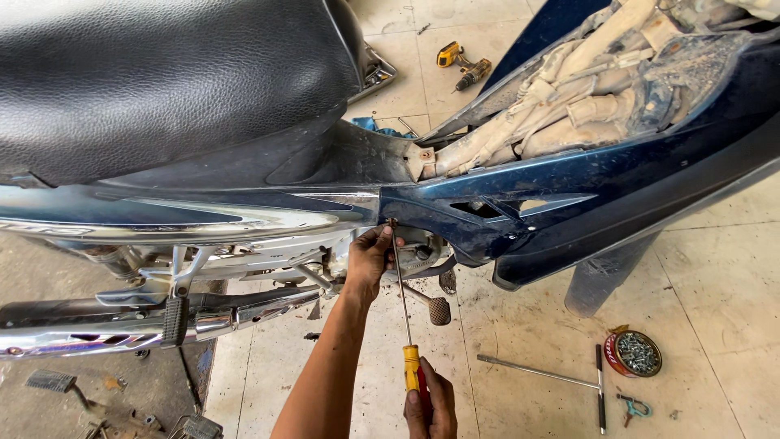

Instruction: The person uses a screwdriver to loosen and remove screws from the rear side panel of a blue motorcycle. After detaching the panel, they move to the front of the bike and align the side panel with the body, pressing it into place to secure it.

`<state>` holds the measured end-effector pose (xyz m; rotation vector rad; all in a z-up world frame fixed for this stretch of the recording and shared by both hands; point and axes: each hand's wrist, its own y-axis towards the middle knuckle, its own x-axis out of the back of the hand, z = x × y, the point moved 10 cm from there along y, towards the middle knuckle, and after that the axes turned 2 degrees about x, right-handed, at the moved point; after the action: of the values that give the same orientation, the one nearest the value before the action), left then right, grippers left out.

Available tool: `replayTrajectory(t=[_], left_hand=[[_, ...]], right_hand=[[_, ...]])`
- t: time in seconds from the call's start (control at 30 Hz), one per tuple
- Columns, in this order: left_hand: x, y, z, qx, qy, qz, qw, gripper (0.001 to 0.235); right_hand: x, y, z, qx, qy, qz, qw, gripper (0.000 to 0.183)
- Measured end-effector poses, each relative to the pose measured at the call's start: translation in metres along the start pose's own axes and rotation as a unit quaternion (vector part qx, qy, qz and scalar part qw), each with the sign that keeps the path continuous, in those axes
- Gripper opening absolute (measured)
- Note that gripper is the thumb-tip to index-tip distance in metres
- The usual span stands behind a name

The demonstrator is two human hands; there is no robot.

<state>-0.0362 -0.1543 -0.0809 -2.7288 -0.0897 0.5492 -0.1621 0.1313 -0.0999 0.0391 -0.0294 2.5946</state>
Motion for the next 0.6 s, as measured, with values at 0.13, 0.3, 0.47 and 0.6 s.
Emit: replayTrajectory(t=[0.13, 0.3, 0.47, 0.6], left_hand=[[0.002, 0.007, 0.004, -0.006, -0.015, 0.013, 1.0, 0.016], [-0.002, -0.002, -0.002, 0.017, -0.041, 0.033, 0.998, 0.012], [-0.01, -0.039, -0.026, 0.095, -0.006, 0.051, 0.994, 0.038], [-0.02, -0.047, -0.031, 0.117, -0.018, 0.127, 0.985, 0.069]], right_hand=[[-0.018, -0.004, -0.022, -0.201, 0.269, 0.016, 0.942, 0.06], [-0.028, -0.006, -0.026, -0.306, 0.348, 0.028, 0.886, 0.056], [-0.052, -0.013, -0.085, -0.384, 0.43, 0.209, 0.79, 0.06], [-0.073, -0.04, -0.126, -0.587, 0.505, 0.243, 0.585, 0.061]])
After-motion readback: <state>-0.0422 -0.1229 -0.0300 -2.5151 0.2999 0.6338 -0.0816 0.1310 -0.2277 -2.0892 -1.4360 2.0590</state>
